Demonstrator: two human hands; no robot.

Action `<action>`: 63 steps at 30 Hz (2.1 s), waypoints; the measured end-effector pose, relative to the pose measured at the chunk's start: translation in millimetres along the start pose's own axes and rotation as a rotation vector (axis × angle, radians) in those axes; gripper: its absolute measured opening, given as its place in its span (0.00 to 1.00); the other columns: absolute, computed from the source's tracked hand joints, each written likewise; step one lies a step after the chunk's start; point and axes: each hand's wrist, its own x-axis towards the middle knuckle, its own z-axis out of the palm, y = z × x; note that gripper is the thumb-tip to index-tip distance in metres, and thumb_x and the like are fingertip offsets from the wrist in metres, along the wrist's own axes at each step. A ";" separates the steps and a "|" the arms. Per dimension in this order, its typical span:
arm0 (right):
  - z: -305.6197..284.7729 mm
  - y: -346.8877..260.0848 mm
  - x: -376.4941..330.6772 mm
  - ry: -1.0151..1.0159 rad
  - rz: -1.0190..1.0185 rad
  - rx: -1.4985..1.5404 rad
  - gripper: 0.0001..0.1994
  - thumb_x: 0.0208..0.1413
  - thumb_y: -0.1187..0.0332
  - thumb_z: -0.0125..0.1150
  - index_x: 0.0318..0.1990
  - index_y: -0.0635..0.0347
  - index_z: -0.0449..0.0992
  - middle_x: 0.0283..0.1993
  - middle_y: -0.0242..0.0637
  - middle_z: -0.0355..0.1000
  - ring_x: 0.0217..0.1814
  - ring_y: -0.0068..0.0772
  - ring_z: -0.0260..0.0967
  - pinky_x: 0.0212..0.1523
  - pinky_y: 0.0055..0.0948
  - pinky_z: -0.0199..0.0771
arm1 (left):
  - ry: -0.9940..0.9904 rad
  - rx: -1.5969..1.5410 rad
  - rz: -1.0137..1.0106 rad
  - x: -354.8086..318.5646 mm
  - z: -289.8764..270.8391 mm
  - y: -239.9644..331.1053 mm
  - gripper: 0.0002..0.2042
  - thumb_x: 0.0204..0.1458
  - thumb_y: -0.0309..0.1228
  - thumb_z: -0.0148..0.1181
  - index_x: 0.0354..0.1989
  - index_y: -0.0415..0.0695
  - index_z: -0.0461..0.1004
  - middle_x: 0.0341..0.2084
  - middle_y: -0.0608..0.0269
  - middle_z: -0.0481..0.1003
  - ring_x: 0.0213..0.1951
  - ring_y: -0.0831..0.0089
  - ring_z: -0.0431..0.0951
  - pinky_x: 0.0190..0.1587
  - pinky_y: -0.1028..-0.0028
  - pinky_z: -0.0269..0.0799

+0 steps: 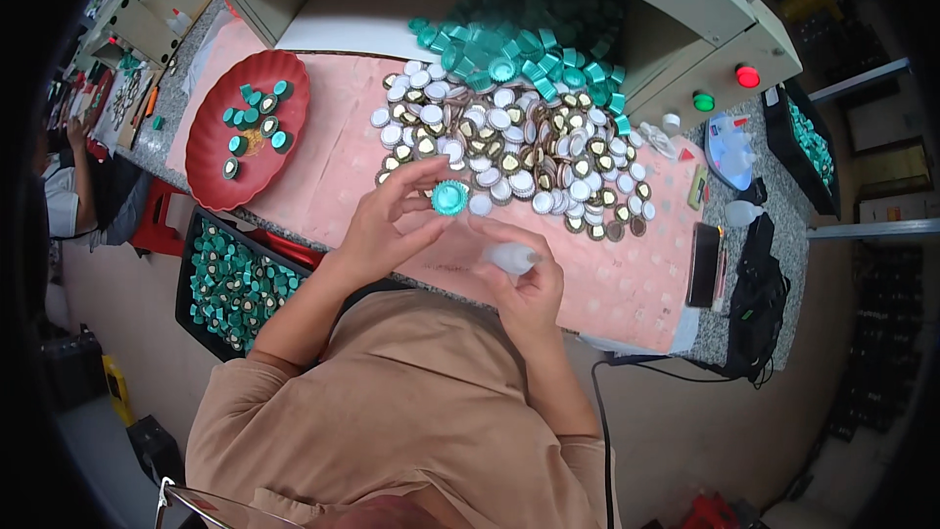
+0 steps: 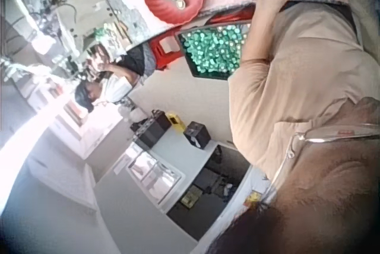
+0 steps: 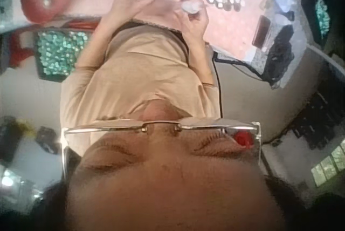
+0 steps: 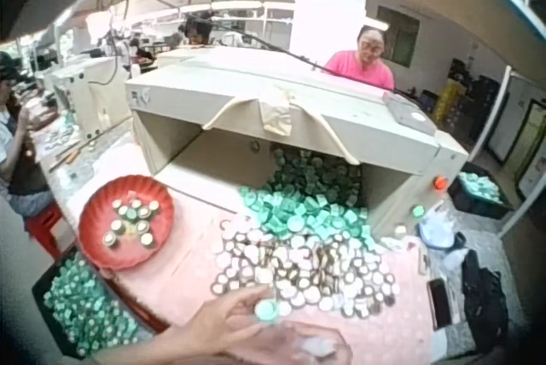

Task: The person applies glue from a squeeze bottle into bottle caps and presses metal caps into them by hand.

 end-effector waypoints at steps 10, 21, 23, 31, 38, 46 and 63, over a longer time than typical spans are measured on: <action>1.6 -7.5 -14.2 0.035 0.161 0.209 0.20 0.54 0.63 0.65 0.46 0.63 0.62 0.34 0.39 0.74 0.34 0.25 0.72 0.32 0.20 0.71 | -0.057 -0.857 -0.265 -40.1 8.1 -17.0 0.16 0.58 0.26 0.53 0.55 0.41 0.66 0.56 0.54 0.66 0.51 0.70 0.73 0.49 0.68 0.75; -4.2 -11.0 -29.1 0.199 0.072 -0.067 0.30 0.52 0.39 0.56 0.39 0.61 0.62 0.25 0.34 0.64 0.23 0.20 0.59 0.23 0.19 0.56 | -0.032 -1.368 -0.437 -60.4 19.5 -25.6 0.23 0.59 0.40 0.53 0.62 0.48 0.60 0.52 0.57 0.66 0.45 0.67 0.73 0.42 0.70 0.77; -4.6 -8.3 -26.7 0.218 0.022 -0.064 0.29 0.52 0.41 0.58 0.38 0.61 0.62 0.25 0.34 0.64 0.24 0.20 0.58 0.24 0.19 0.56 | -0.056 -1.405 -0.429 -62.3 19.7 -26.6 0.22 0.60 0.40 0.52 0.61 0.49 0.61 0.52 0.57 0.66 0.45 0.68 0.73 0.41 0.71 0.76; 6.6 -9.1 -18.5 0.129 -0.330 -0.379 0.21 0.51 0.55 0.67 0.39 0.64 0.70 0.29 0.37 0.70 0.26 0.25 0.64 0.26 0.22 0.63 | -0.040 -1.519 -0.439 -69.6 26.1 -33.8 0.20 0.59 0.40 0.52 0.59 0.49 0.61 0.48 0.60 0.68 0.44 0.73 0.72 0.43 0.73 0.74; 10.2 -7.0 -14.6 0.063 -0.420 -0.544 0.18 0.45 0.62 0.72 0.37 0.62 0.72 0.29 0.36 0.72 0.24 0.32 0.64 0.24 0.27 0.63 | -0.018 -1.506 -0.469 -68.5 27.1 -31.2 0.21 0.59 0.40 0.53 0.59 0.47 0.61 0.46 0.61 0.69 0.42 0.74 0.70 0.44 0.74 0.73; 14.2 -8.7 -13.1 0.041 -0.384 -0.582 0.17 0.44 0.63 0.73 0.37 0.61 0.73 0.30 0.36 0.72 0.24 0.33 0.64 0.24 0.28 0.63 | 0.015 -1.417 -0.484 -68.7 27.6 -30.4 0.17 0.61 0.44 0.47 0.55 0.51 0.66 0.48 0.60 0.68 0.41 0.74 0.72 0.41 0.74 0.72; 10.7 -13.2 -16.3 0.060 -0.509 -0.732 0.19 0.40 0.65 0.75 0.38 0.60 0.72 0.26 0.36 0.67 0.22 0.34 0.61 0.22 0.29 0.60 | 0.058 -1.412 -0.456 -65.4 28.5 -25.2 0.18 0.60 0.37 0.52 0.58 0.48 0.62 0.46 0.61 0.70 0.46 0.69 0.71 0.52 0.67 0.71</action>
